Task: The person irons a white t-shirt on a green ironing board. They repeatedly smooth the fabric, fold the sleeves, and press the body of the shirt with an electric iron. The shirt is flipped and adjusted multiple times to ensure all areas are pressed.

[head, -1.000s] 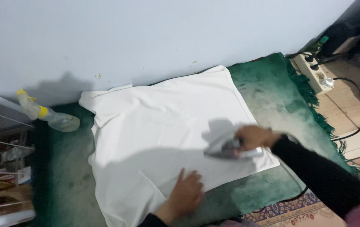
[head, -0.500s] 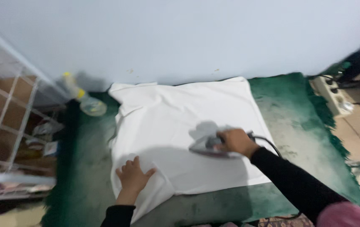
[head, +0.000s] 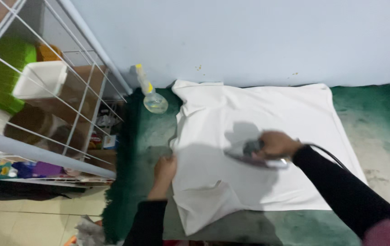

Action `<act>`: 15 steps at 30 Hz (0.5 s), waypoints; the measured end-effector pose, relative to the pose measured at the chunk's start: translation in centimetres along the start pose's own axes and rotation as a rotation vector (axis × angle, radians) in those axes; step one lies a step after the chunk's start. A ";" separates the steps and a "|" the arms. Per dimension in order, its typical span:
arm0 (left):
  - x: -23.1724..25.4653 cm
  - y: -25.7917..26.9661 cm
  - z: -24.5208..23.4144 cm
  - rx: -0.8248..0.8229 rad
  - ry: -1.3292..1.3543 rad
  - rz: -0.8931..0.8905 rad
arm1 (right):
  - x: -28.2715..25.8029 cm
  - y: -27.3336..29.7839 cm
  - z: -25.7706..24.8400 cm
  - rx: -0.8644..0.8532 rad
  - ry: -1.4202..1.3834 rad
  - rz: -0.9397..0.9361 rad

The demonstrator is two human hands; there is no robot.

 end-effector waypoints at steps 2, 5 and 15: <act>-1.4 -4.5 1.0 -0.157 0.303 -0.221 | -2.4 2.9 2.9 -0.187 0.087 -0.078; -0.6 -8.0 4.6 -0.327 0.837 -0.321 | -4.6 7.7 5.4 -0.257 -0.061 -0.096; -3.0 -10.6 -0.8 -0.100 0.537 -0.045 | -5.2 7.3 3.7 0.003 -0.007 0.263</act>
Point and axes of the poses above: each hand's wrist, its own y-axis away from the middle knuckle, its own z-axis out of the palm, x = y × z, the point moved 4 cm from there along -y, towards the middle knuckle, and after that the axes turned 4 degrees about -z, right-handed, at the moved point
